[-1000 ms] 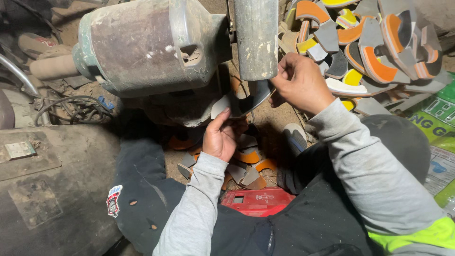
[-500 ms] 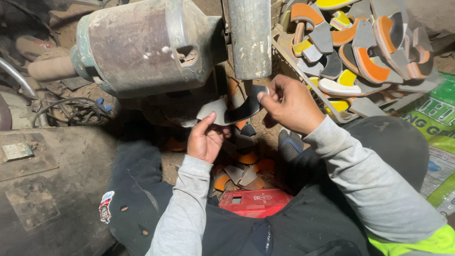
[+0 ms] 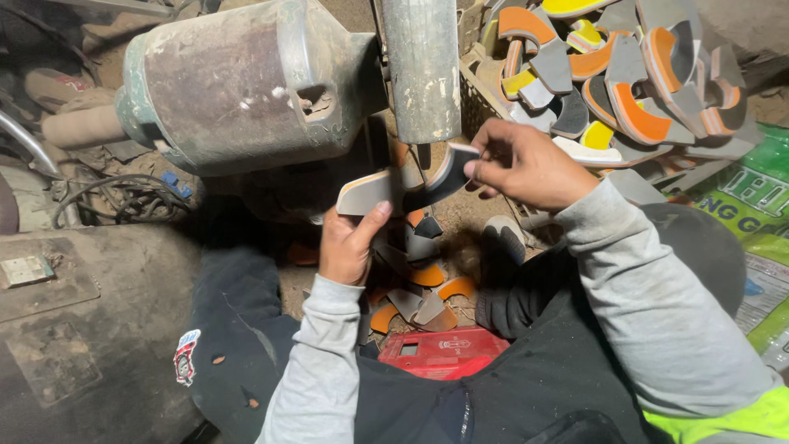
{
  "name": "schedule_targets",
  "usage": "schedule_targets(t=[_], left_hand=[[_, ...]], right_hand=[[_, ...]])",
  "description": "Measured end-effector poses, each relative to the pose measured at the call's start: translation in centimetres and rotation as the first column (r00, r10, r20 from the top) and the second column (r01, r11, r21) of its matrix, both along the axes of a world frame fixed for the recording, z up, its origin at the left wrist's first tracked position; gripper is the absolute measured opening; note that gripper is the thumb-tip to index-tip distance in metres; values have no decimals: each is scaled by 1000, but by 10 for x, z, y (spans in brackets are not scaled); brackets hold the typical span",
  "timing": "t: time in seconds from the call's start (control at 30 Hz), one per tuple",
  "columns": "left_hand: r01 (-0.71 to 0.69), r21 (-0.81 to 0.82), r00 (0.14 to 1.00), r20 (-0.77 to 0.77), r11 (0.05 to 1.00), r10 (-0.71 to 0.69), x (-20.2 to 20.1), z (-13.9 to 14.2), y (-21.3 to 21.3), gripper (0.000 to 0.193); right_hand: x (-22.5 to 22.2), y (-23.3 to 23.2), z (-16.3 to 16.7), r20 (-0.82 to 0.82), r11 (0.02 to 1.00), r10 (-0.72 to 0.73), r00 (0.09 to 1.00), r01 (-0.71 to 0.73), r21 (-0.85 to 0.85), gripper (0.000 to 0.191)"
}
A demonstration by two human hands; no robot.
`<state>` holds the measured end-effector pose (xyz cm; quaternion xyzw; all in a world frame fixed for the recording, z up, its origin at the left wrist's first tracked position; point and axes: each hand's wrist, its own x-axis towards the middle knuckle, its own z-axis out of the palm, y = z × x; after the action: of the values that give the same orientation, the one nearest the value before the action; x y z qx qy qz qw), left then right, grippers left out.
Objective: The person sits on the floor and uses a bench grinder to smooth the edges of curved shoe sole parts. They hold each part with both hands, rotate it against the spinning wheel, and then place it aside.
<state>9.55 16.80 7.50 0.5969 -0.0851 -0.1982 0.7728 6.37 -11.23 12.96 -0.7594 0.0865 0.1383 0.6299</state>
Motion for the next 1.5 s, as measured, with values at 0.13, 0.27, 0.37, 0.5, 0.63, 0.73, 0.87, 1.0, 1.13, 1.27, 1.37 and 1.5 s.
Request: schedule_targets(t=[0.13, 0.27, 0.37, 0.5, 0.63, 0.73, 0.87, 1.0, 1.13, 1.27, 1.37, 1.5], left_hand=[[-130, -382, 916, -400, 915, -37, -3, -38, -25, 32], [-125, -504, 825, -532, 855, -193, -3, -60, -41, 30], [-149, -528, 792, -569, 836, -219, -4, -64, -49, 32], [-175, -567, 767, -592, 805, -250, -7, -66, -55, 32], [-197, -559, 764, -602, 806, -231, -9, -71, -56, 33], [-216, -527, 762, -618, 822, -196, -5, -76, -53, 32], [-215, -493, 775, -612, 843, -161, -2, -77, -39, 30], [-203, -416, 829, -554, 887, -70, 0, -64, -28, 25], [-174, -417, 863, -502, 892, -66, 3, -47, -16, 21], [-147, -376, 862, -502, 915, -68, 9, -38, 2, 19], [-123, -349, 875, -479, 929, -64, 14, -34, 12, 19], [-70, -230, 912, -409, 971, -32, 22, -11, 30, 21]], right_hand=[[12, -4, 1, 146, 980, -116, 982, 137, -146, 22], [26, -8, -2, 229, 935, -187, 955, 244, -256, 24], [32, -14, -6, 258, 931, -189, 948, 257, -260, 24], [39, -20, -14, 429, 882, -79, 900, 263, -391, 25], [43, -21, -22, 372, 897, -136, 918, 273, -348, 27], [43, -19, -27, 440, 876, -99, 892, 288, -387, 25], [37, -9, -29, 429, 873, -121, 895, 302, -383, 20], [31, 4, -22, 376, 874, -140, 916, 292, -389, 15], [19, 19, -12, 154, 969, -244, 958, 245, 15, 19], [7, 31, -9, 61, 972, -229, 972, 225, 70, 21], [-3, 37, -11, 32, 972, -207, 978, 201, 120, 22], [-15, 38, -12, -147, 981, -64, 987, 90, 172, 23]])
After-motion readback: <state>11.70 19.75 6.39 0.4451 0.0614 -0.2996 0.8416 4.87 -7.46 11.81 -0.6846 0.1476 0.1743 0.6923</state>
